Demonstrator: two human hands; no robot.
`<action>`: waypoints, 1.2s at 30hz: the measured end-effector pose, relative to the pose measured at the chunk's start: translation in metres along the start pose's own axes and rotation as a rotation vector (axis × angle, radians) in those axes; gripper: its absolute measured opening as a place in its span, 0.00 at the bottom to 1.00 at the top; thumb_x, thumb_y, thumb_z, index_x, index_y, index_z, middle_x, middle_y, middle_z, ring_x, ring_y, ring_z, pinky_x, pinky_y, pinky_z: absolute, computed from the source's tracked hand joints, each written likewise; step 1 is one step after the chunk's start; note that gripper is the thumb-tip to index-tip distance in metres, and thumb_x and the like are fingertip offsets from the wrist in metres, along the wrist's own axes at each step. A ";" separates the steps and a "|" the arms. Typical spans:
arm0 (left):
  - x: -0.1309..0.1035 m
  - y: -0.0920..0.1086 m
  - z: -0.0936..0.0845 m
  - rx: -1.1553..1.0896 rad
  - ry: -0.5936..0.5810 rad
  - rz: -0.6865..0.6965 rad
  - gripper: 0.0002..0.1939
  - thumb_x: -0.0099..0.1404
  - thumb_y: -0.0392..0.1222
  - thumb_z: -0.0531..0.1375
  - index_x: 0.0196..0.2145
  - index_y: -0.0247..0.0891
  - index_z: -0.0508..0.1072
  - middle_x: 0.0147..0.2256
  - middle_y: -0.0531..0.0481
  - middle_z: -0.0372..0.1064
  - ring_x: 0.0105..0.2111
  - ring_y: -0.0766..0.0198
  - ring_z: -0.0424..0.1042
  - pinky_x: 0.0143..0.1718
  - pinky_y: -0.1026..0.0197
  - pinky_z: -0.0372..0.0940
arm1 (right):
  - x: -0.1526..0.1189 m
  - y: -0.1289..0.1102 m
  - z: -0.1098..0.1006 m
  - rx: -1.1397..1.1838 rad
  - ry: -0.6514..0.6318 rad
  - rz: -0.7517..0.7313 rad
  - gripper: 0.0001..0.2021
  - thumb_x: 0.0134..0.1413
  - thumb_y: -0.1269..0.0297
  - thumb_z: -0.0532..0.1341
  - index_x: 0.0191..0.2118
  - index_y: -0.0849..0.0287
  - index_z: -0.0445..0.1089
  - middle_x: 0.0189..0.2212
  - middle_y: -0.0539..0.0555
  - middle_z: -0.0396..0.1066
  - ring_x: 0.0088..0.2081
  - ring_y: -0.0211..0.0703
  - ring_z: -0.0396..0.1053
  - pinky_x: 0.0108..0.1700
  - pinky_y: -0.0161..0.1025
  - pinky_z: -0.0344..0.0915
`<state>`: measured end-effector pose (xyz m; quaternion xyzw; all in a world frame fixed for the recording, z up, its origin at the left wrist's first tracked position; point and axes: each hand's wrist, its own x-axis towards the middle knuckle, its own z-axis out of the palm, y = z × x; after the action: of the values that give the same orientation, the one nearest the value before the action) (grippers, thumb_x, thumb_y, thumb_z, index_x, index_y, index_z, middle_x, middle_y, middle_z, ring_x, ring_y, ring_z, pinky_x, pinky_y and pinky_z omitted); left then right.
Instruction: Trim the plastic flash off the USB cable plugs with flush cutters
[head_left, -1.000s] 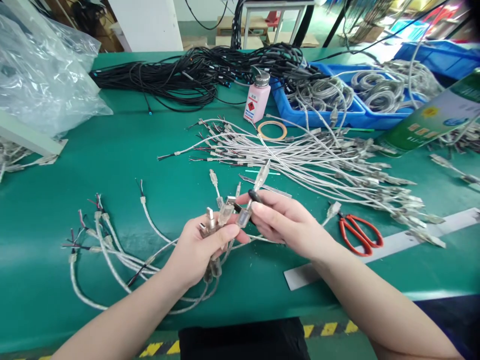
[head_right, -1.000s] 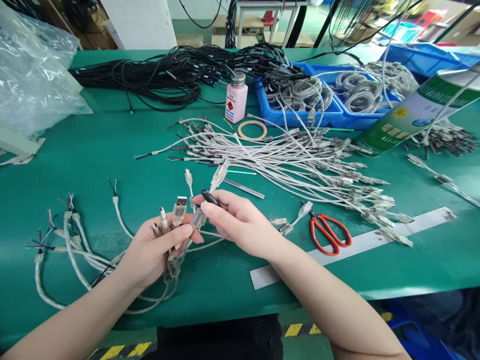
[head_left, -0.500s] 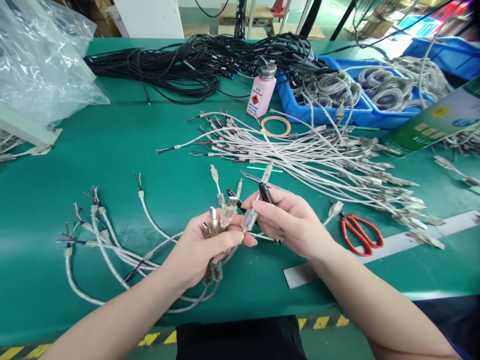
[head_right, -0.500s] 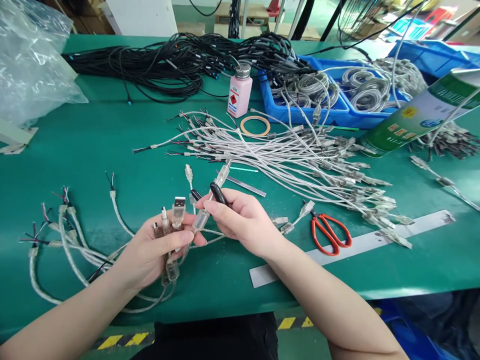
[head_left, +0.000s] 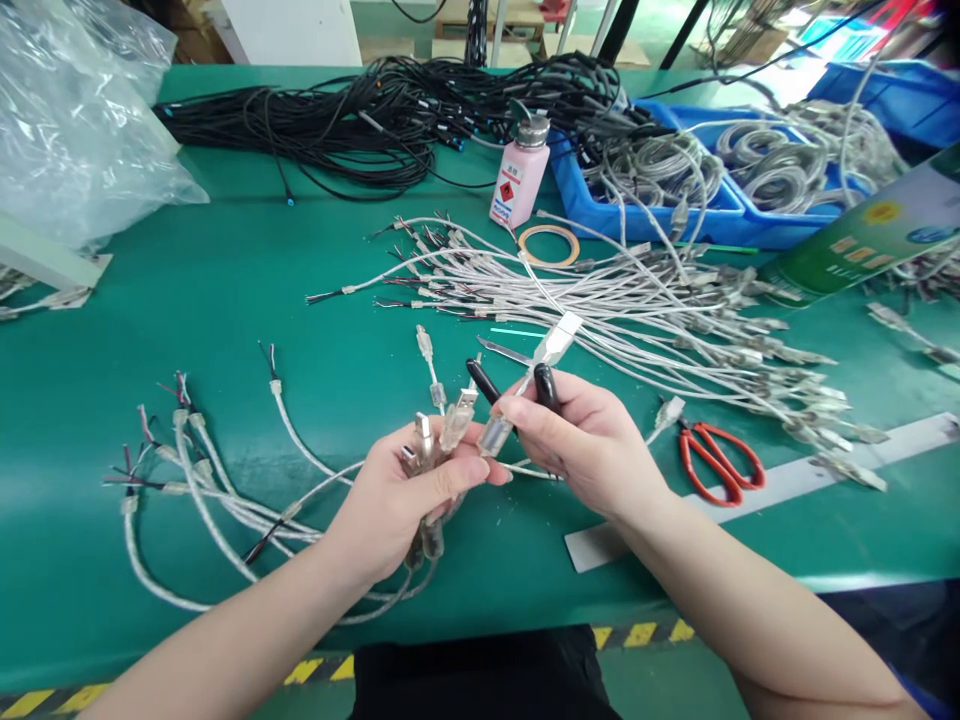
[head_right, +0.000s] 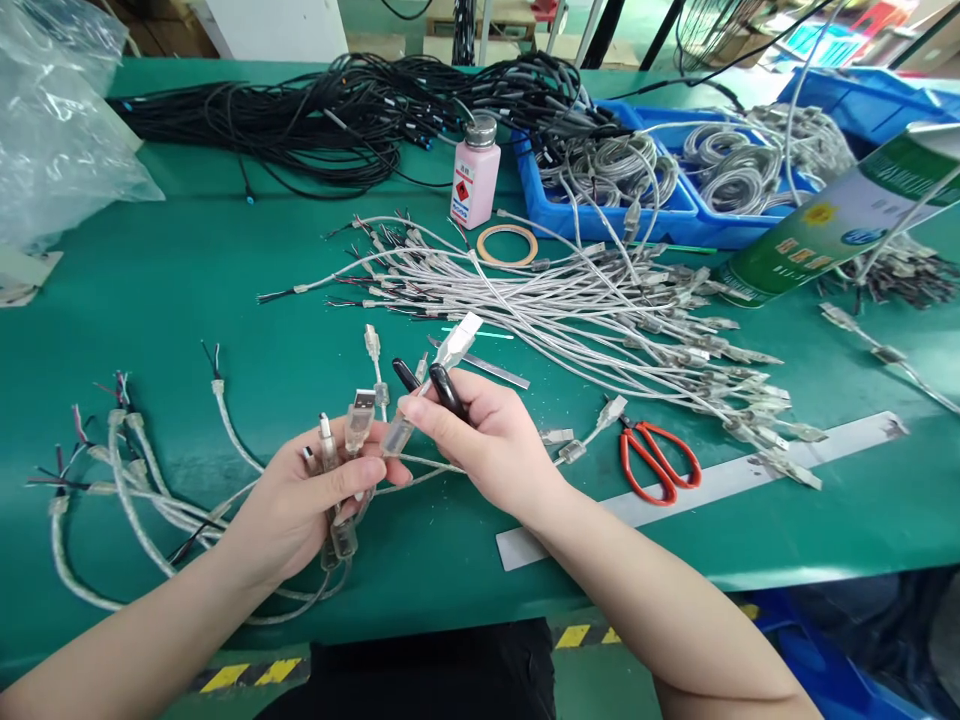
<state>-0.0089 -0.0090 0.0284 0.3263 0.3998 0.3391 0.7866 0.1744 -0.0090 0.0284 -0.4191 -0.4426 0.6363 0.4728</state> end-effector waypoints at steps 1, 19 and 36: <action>0.000 0.000 0.000 0.000 0.011 -0.001 0.11 0.57 0.41 0.71 0.36 0.37 0.76 0.27 0.48 0.78 0.18 0.74 0.58 0.20 0.69 0.51 | 0.000 0.001 0.000 -0.007 0.010 -0.012 0.14 0.59 0.57 0.66 0.30 0.60 0.65 0.16 0.41 0.50 0.17 0.27 0.47 0.18 0.30 0.43; -0.003 -0.006 -0.004 0.134 0.141 0.113 0.14 0.54 0.45 0.72 0.31 0.37 0.74 0.20 0.55 0.67 0.18 0.71 0.58 0.18 0.67 0.52 | -0.017 -0.013 0.009 -0.577 -0.279 -0.057 0.20 0.71 0.57 0.49 0.63 0.59 0.54 0.33 0.53 0.71 0.29 0.38 0.65 0.32 0.36 0.61; -0.005 -0.005 -0.004 0.221 0.060 0.154 0.10 0.61 0.45 0.69 0.35 0.37 0.77 0.25 0.52 0.74 0.21 0.70 0.64 0.21 0.67 0.55 | -0.013 -0.011 0.004 -0.557 -0.221 -0.184 0.12 0.72 0.58 0.47 0.41 0.58 0.61 0.29 0.50 0.66 0.29 0.36 0.63 0.31 0.34 0.58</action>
<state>-0.0136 -0.0148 0.0251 0.4303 0.4316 0.3620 0.7053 0.1758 -0.0209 0.0420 -0.4189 -0.6845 0.4870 0.3446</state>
